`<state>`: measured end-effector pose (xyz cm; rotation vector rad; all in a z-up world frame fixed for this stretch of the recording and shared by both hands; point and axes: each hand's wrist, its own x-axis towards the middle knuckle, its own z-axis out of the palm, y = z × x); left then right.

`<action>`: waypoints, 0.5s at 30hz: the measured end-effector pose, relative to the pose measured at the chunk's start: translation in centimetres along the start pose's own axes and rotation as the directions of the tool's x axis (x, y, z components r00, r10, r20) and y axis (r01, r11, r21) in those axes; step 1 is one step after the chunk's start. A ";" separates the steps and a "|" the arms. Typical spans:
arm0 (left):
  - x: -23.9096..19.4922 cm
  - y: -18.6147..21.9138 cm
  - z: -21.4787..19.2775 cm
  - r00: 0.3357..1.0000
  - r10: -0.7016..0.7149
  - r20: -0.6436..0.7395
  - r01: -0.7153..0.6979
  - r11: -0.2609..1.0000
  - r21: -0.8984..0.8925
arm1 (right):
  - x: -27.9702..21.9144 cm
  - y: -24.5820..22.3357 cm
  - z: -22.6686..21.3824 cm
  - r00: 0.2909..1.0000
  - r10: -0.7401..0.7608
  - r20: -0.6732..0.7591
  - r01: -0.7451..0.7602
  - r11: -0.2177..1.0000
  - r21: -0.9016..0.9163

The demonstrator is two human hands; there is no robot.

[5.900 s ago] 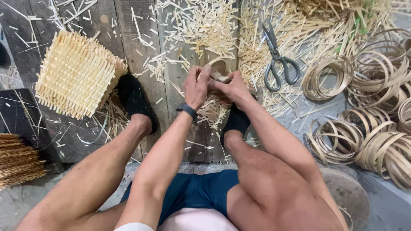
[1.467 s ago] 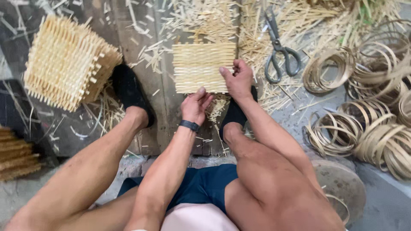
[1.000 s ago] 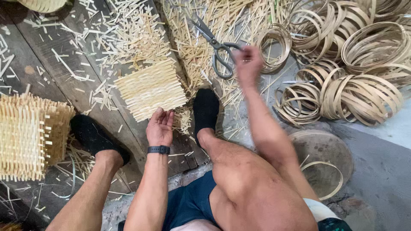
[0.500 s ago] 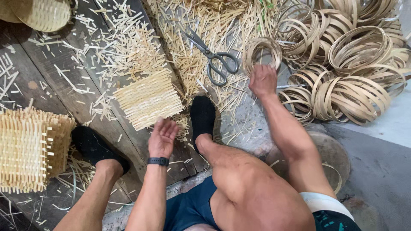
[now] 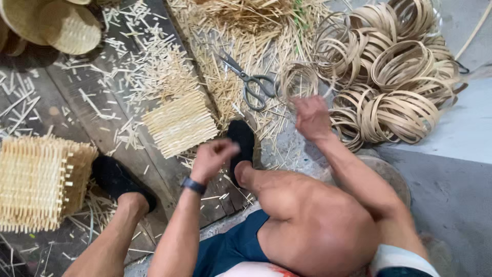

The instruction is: The person sits on the floor and repeatedly assembles small round bamboo bowls by placing a woven bamboo mat over a circular frame, trimming the edges with shears, and stacking the finished bowls. The person handles bamboo mats, circular frames, and shears throughout the process.

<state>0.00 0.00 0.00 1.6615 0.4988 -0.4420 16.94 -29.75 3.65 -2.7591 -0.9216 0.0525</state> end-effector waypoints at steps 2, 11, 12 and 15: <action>1.5 3.5 -1.4 0.991 -0.073 -0.110 0.053 0.982 -0.179 | 0.8 -3.7 -2.8 0.939 -0.342 0.029 0.341 0.939 0.044; -0.3 8.2 -5.4 0.990 -0.005 -0.144 -0.126 0.456 -0.881 | 8.0 -16.3 -12.1 0.734 -0.647 -0.208 0.676 0.667 0.313; -0.9 8.1 -5.3 0.987 0.028 -0.160 -0.155 0.443 -0.883 | 8.6 -17.4 -12.1 0.724 -0.650 -0.232 0.690 0.682 0.242; -2.0 7.5 -5.0 0.984 0.054 -0.172 -0.179 0.415 -0.892 | 10.3 -20.4 -11.4 0.741 -0.620 -0.259 0.665 0.730 0.156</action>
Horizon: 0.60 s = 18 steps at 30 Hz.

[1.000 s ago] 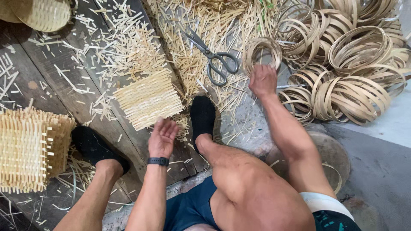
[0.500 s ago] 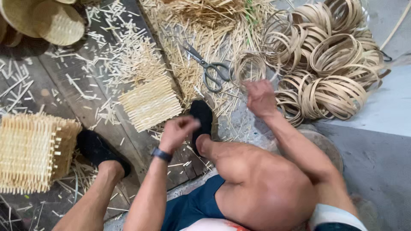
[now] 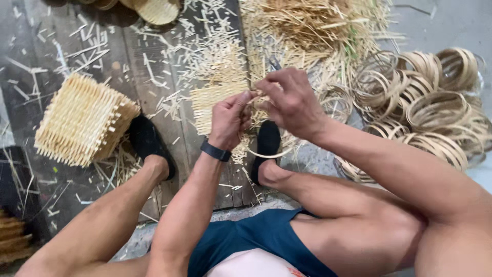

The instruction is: The person sits on the floor and repeatedly assembles small round bamboo bowls by placing a woven bamboo mat over a circular frame, trimming the edges with shears, and stacking the finished bowls. The person handles bamboo mats, circular frames, and shears throughout the process.

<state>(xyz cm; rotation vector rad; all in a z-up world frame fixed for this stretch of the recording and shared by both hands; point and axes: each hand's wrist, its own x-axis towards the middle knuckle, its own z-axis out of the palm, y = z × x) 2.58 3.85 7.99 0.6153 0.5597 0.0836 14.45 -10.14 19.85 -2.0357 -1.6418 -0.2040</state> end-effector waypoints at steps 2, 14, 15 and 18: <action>-0.2 0.1 -0.1 1.000 -0.015 -0.017 0.014 1.000 -0.017 | 1.4 0.2 0.7 0.994 0.103 0.036 -0.107 0.988 0.110; -1.4 6.2 -0.4 0.939 -0.345 -0.010 0.344 0.934 0.096 | 3.5 -3.7 6.3 0.978 -0.167 0.127 0.181 0.977 -0.108; -1.7 6.1 -0.6 0.943 -0.327 -0.059 0.331 0.940 0.078 | 3.6 -3.7 6.8 0.982 -0.140 0.129 0.156 0.980 -0.126; -1.5 4.9 -1.1 0.941 -0.311 -0.135 0.316 0.949 0.016 | 2.9 -3.8 8.0 0.986 -0.139 0.087 0.145 0.988 -0.060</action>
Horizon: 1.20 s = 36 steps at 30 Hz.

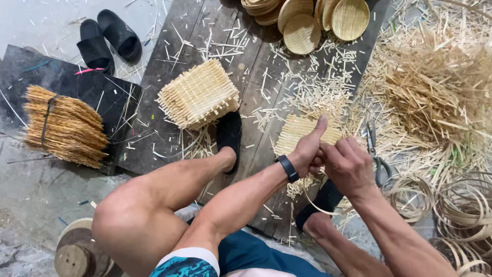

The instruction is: The person sits on the floor and repeatedly assembles small round bamboo bowls by placing a woven bamboo mat over a circular frame, trimming the edges with shears, and stacking the finished bowls. The person handles bamboo mats, circular frames, and shears throughout the process.

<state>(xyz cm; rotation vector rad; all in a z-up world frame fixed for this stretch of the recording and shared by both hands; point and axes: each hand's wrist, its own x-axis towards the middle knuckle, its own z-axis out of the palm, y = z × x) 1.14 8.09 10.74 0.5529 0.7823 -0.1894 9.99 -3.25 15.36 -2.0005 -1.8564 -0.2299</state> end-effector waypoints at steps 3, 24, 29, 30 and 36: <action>1.9 -0.7 -1.1 0.999 0.024 0.021 -0.024 1.000 -0.003 | 0.2 1.2 1.2 0.998 0.054 0.012 -0.055 0.992 0.115; 3.8 3.3 -5.6 0.984 0.167 -0.065 -0.172 0.982 -0.079 | -4.8 5.5 8.9 0.557 0.435 0.707 -0.221 -0.744 0.631; 4.7 3.8 -6.8 0.977 0.205 -0.055 -0.202 0.978 0.043 | -6.0 5.9 9.3 0.530 0.585 0.615 -0.327 -0.528 0.784; 4.8 4.1 -7.2 0.975 0.201 -0.089 -0.201 0.979 0.015 | -6.3 6.2 9.3 0.531 0.597 0.601 -0.359 -0.484 0.798; 7.4 1.7 -10.2 0.863 0.425 -0.275 -0.300 0.867 0.398 | -7.8 7.4 12.0 0.279 0.828 0.487 -0.753 -0.126 0.645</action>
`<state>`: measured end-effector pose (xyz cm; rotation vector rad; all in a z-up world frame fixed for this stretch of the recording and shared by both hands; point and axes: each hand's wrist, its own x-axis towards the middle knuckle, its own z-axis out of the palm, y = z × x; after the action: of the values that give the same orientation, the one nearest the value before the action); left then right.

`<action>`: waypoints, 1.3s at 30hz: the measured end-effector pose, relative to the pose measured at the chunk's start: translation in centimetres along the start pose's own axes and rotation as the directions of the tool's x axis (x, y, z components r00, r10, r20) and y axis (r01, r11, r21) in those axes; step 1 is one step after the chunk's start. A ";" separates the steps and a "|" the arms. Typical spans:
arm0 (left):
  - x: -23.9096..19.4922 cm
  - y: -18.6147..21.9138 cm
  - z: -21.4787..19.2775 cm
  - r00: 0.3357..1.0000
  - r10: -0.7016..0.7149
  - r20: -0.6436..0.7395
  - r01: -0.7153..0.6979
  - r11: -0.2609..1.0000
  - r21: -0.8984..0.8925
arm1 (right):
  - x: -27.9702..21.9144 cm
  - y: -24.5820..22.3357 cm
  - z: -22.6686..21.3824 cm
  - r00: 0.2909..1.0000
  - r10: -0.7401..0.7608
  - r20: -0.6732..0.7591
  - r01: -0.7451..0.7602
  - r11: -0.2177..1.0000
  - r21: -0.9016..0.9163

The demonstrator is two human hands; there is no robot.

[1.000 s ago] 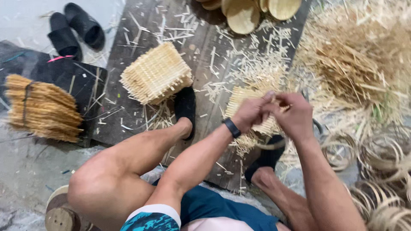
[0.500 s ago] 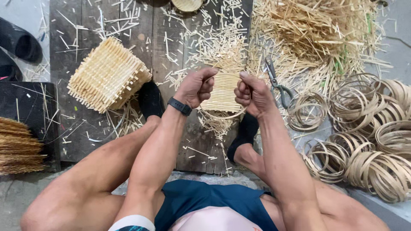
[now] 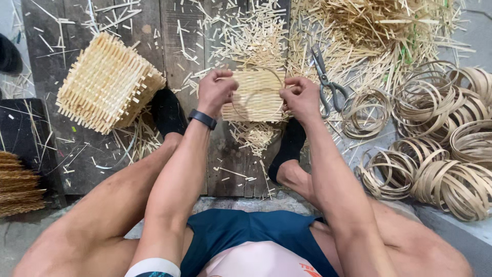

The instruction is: The person sits on the floor and repeatedly assembles small round bamboo bowls by placing a woven bamboo mat over a circular frame, trimming the edges with shears, and stacking the finished bowls. The person handles bamboo mats, circular frames, and shears throughout the process.

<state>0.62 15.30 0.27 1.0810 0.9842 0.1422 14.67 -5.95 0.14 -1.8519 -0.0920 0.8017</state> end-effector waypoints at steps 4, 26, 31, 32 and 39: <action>1.5 -4.7 -0.7 0.936 0.337 -0.105 -0.236 0.819 0.523 | 0.9 2.7 1.9 0.977 -0.182 -0.109 0.132 0.923 -0.362; 4.0 -7.3 -1.6 0.933 0.327 -0.148 -0.144 0.719 0.680 | 1.8 4.4 2.8 0.945 -0.289 -0.150 0.184 0.854 -0.486; 4.1 -6.5 -1.6 0.948 0.270 -0.168 -0.091 0.736 0.670 | 2.2 4.2 2.9 0.944 -0.304 -0.124 0.207 0.844 -0.495; 4.1 -6.5 -1.5 0.952 0.254 -0.172 -0.076 0.739 0.669 | 2.2 4.2 2.9 0.946 -0.298 -0.129 0.200 0.848 -0.491; 4.7 -7.7 -1.3 0.943 0.244 -0.225 -0.031 0.740 0.672 | 2.2 4.3 2.6 0.971 -0.200 -0.134 0.130 0.905 -0.405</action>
<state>-0.25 14.84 -8.78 1.8402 1.2725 0.0776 13.66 -4.81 -5.14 -2.2523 -0.3172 0.5249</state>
